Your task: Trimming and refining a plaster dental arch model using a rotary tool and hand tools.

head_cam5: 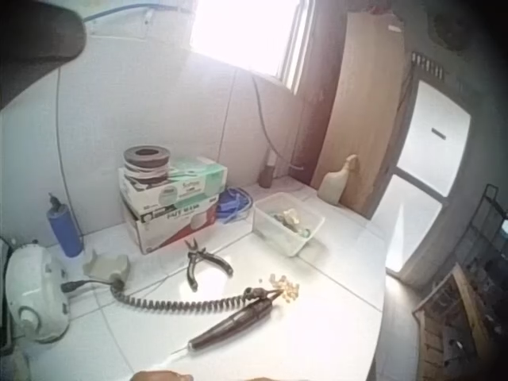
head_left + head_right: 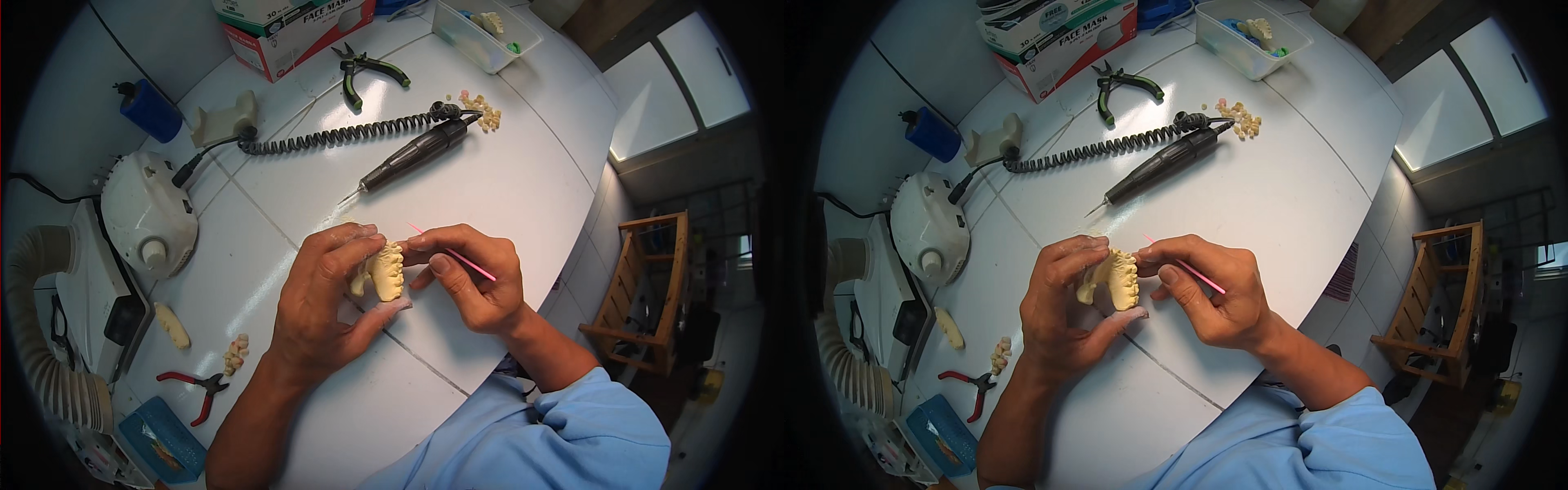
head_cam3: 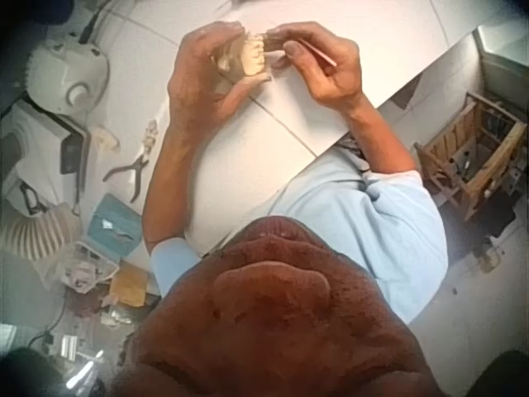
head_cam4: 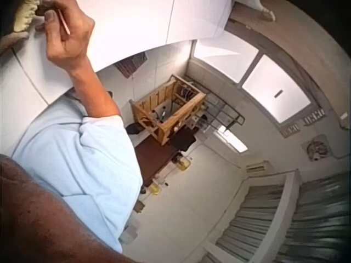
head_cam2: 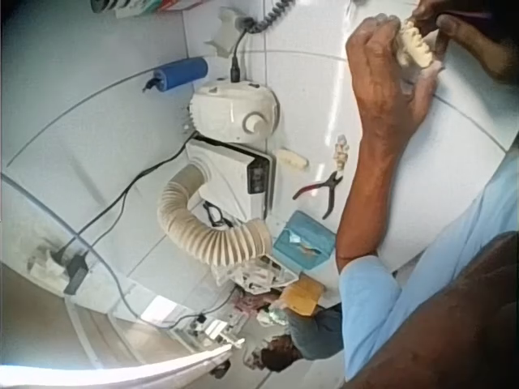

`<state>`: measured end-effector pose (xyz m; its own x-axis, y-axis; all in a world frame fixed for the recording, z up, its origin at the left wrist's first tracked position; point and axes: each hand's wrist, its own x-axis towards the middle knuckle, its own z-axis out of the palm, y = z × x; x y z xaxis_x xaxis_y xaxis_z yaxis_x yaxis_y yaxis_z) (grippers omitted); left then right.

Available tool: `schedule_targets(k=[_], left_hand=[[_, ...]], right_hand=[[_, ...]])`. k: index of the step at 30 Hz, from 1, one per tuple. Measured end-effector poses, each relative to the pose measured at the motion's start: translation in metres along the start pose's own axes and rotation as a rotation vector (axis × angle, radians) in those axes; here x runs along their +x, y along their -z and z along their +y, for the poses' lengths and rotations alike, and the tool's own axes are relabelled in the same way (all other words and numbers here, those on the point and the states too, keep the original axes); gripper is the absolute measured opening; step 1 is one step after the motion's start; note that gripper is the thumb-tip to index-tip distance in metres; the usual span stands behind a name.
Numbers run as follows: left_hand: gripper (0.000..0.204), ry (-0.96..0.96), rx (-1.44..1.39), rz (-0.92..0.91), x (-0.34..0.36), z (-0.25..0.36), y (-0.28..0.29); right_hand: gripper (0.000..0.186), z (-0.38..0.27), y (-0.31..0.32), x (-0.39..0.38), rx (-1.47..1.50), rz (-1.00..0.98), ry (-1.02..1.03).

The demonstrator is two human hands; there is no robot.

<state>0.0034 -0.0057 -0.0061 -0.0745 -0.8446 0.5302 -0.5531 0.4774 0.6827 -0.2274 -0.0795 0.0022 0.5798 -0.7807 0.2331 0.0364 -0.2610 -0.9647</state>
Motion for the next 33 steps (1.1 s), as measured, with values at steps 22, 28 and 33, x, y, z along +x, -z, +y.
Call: schedule_targets(k=[22,28,33], left_hand=[[0.073,0.262,0.057,0.159,-0.001,0.000,-0.005],[0.070,0.282,0.078,0.186,0.000,0.000,-0.004],[0.069,0.360,0.067,0.251,0.000,0.003,-0.003]], right_hand=[[0.036,0.000,-0.002,0.014,-0.668,-0.137,0.216],[0.028,0.003,-0.001,0.015,-0.663,-0.118,0.220],[0.020,0.004,0.002,0.011,-0.543,0.023,0.217]])
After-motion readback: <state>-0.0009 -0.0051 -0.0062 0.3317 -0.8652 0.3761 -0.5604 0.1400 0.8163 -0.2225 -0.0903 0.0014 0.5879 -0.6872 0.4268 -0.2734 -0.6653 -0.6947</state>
